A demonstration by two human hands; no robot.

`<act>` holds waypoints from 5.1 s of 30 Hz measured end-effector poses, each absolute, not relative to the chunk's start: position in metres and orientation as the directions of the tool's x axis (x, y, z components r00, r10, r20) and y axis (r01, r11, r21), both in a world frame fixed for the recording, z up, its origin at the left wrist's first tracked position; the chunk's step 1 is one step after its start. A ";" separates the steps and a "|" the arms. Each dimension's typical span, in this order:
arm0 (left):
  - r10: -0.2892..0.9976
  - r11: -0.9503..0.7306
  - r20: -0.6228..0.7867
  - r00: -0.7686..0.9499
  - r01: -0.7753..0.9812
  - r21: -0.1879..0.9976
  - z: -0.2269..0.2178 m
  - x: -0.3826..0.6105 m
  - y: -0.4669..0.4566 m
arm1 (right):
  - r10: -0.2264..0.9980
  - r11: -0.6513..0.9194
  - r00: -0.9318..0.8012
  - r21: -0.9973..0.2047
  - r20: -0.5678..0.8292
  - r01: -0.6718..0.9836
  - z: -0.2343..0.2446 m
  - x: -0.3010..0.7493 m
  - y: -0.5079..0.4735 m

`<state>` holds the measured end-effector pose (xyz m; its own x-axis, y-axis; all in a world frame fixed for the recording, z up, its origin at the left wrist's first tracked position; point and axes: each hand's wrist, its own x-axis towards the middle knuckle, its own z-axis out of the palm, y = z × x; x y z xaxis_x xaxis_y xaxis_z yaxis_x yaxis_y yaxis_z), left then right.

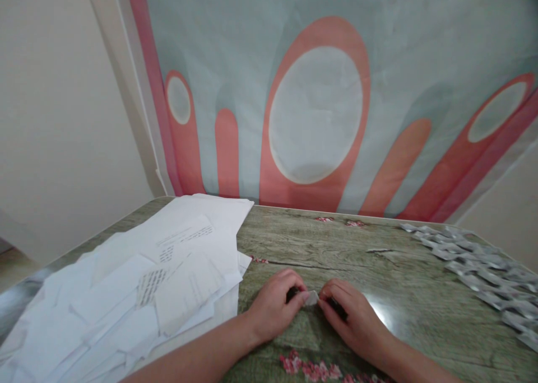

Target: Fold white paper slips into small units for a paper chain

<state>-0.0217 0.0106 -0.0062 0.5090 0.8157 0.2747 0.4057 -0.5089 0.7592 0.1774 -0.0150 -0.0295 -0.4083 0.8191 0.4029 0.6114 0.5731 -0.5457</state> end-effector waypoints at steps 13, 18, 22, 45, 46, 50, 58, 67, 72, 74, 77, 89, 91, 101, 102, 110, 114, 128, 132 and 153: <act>0.897 -0.087 0.061 0.437 0.039 0.995 -0.015 -0.011 0.008 | 0.894 0.442 -0.334 -0.711 0.299 0.547 -0.021 0.171 -0.022; 0.910 -0.012 0.021 0.415 -0.023 1.000 -0.015 -0.011 0.010 | 0.856 0.509 -0.377 -0.704 0.354 0.495 -0.017 0.175 -0.021; 0.885 0.014 0.000 0.466 -0.026 1.000 -0.017 -0.012 0.010 | 0.792 0.610 -0.390 -0.612 0.469 0.504 -0.020 0.182 -0.015; 0.824 -0.452 0.223 0.520 0.367 0.813 -0.006 -0.015 -0.001 | 0.515 0.822 -0.641 -0.117 0.569 0.557 -0.026 0.187 -0.011; 0.811 -0.510 0.258 0.526 0.416 0.753 -0.005 -0.015 -0.002 | 0.513 0.820 -0.644 -0.102 0.568 0.564 -0.027 0.186 -0.011; 0.742 -0.658 0.320 0.589 0.547 0.518 -0.006 -0.017 -0.002 | 0.509 0.802 -0.653 -0.034 0.561 0.596 -0.026 0.183 -0.013; 0.679 -0.733 0.308 0.666 0.604 0.312 -0.003 -0.019 0.001 | 0.547 0.778 -0.676 -0.002 0.494 0.628 -0.024 0.179 -0.015; 0.646 -0.763 0.250 0.721 0.598 0.245 -0.004 -0.020 0.002 | 0.541 0.775 -0.688 0.031 0.484 0.632 -0.029 0.178 -0.016; 0.633 -0.774 0.266 0.727 0.581 0.254 -0.007 -0.018 0.001 | 0.538 0.775 -0.684 0.030 0.493 0.631 -0.030 0.177 -0.015; 0.649 -0.760 0.271 0.711 0.585 0.285 -0.007 -0.018 0.001 | 0.550 0.775 -0.678 0.005 0.488 0.633 -0.029 0.177 -0.015; 0.705 -0.702 0.250 0.664 0.604 0.377 -0.006 -0.018 0.002 | 0.602 0.763 -0.649 -0.097 0.464 0.639 -0.027 0.179 -0.014; 0.844 -0.502 0.175 0.508 0.631 0.591 -0.002 -0.020 0.005 | 0.815 0.569 -0.482 -0.596 0.321 0.567 -0.020 0.180 -0.007; 0.845 -0.506 0.184 0.502 0.640 0.578 -0.003 -0.020 0.005 | 0.826 0.550 -0.473 -0.622 0.306 0.557 -0.022 0.181 -0.005; 0.858 -0.492 0.188 0.477 0.660 0.568 -0.007 -0.016 0.008 | 0.848 0.508 -0.446 -0.675 0.285 0.535 -0.025 0.182 0.001; 0.860 -0.490 0.190 0.474 0.659 0.571 -0.007 -0.016 0.009 | 0.851 0.502 -0.444 -0.681 0.280 0.533 -0.025 0.182 0.001; 0.870 -0.473 0.200 0.450 0.654 0.590 -0.006 -0.012 0.009 | 0.874 0.463 -0.417 -0.695 0.252 0.550 -0.025 0.180 0.002; 0.879 -0.460 0.205 0.431 0.651 0.604 -0.008 -0.011 0.008 | 0.870 0.478 -0.413 -0.670 0.270 0.569 -0.028 0.178 0.003; 0.826 -0.555 0.243 0.509 0.655 0.513 -0.006 -0.016 0.004 | 0.891 0.443 -0.390 -0.632 0.232 0.636 -0.023 0.171 0.000; 0.727 -0.686 0.265 0.633 0.675 0.271 0.001 -0.016 -0.006 | 0.895 0.436 -0.382 -0.624 0.230 0.649 -0.025 0.171 0.001; 0.615 -0.744 0.351 0.706 0.667 -0.038 -0.014 -0.009 -0.004 | 0.897 0.441 -0.356 -0.584 0.262 0.682 -0.027 0.169 -0.001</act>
